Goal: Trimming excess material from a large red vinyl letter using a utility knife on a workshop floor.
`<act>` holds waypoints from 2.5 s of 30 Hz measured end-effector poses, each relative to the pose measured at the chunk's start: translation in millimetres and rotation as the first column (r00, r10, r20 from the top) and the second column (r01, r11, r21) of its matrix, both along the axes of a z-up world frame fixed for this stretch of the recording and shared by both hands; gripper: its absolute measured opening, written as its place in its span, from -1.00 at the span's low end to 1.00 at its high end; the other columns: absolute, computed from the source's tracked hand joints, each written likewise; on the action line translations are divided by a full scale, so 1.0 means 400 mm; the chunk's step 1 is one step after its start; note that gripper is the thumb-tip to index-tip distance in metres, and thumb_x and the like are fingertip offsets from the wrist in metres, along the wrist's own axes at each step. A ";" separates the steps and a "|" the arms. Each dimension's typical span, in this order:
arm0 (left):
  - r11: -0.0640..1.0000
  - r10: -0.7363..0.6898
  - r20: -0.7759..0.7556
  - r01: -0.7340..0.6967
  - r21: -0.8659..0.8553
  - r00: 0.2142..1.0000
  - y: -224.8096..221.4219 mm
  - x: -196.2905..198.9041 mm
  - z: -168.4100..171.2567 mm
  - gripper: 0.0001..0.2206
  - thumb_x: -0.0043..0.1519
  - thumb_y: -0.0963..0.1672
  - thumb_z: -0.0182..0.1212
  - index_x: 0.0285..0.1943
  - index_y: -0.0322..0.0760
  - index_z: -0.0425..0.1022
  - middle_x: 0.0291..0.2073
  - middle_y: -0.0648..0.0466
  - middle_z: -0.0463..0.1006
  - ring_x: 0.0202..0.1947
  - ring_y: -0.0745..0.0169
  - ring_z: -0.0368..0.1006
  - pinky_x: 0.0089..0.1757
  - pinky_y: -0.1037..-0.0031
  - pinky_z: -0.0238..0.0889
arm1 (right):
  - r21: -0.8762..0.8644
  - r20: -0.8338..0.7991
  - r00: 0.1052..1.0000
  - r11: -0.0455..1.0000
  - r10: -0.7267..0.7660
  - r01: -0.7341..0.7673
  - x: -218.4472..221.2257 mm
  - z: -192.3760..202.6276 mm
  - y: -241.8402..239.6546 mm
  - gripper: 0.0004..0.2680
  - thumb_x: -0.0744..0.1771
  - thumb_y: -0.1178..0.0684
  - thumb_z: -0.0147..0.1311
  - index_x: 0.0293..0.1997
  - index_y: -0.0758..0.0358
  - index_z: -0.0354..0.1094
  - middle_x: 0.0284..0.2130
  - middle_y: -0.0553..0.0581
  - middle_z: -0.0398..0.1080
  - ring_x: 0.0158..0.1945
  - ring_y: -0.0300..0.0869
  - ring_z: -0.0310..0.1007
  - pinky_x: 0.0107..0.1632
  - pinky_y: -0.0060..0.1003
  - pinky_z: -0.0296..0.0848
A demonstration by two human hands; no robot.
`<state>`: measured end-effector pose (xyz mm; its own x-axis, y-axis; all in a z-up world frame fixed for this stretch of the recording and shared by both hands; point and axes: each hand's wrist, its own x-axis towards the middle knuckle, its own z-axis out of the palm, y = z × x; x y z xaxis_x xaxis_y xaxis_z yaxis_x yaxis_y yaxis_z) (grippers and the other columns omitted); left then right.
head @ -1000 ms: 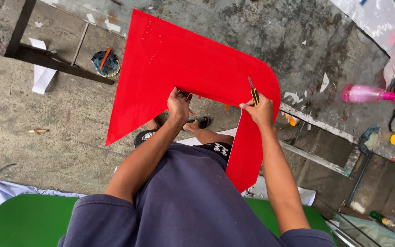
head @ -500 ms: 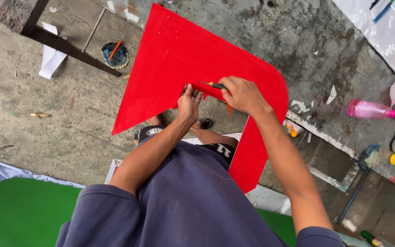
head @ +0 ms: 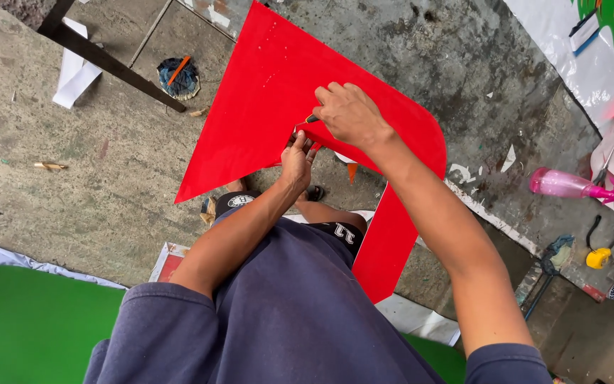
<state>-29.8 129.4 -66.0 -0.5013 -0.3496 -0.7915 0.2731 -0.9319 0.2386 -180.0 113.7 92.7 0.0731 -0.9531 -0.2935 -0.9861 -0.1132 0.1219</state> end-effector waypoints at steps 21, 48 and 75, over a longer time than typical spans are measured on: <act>0.999 -0.051 0.033 0.051 0.002 0.998 0.012 0.002 -0.041 -0.75 0.29 0.04 0.30 -0.08 0.10 0.27 -0.24 0.36 0.47 -0.15 0.41 0.46 -0.13 0.44 0.22 | -0.067 -0.086 0.996 0.997 -0.040 0.034 0.121 -0.034 0.027 -0.94 0.23 0.13 0.03 -0.43 0.16 0.43 -0.53 0.08 0.30 -0.40 -0.03 0.39 -0.49 -0.13 0.37; 0.574 -0.488 0.365 0.606 -0.550 0.793 0.055 0.013 -0.002 -0.76 0.12 0.02 0.44 -0.36 -0.16 0.61 -0.51 0.08 0.59 -0.40 0.35 0.45 -0.28 0.47 0.31 | -0.032 0.742 -0.044 -0.101 -0.669 0.994 0.358 -0.380 0.315 -0.76 0.31 0.03 0.17 -0.04 0.26 0.20 -0.31 0.45 0.53 -0.14 0.31 0.56 -0.16 0.19 0.54; 0.464 -0.495 0.511 0.711 -0.528 0.703 0.076 -0.009 -0.034 -0.64 0.15 0.08 0.40 -0.32 -0.30 0.64 -0.50 -0.02 0.63 -0.38 0.12 0.58 -0.28 0.35 0.39 | 0.222 0.731 -0.246 -0.120 -0.636 0.968 0.390 -0.362 0.290 -0.75 0.32 -0.04 0.14 -0.13 0.39 0.28 -0.24 0.43 0.51 -0.06 0.28 0.54 -0.06 0.17 0.51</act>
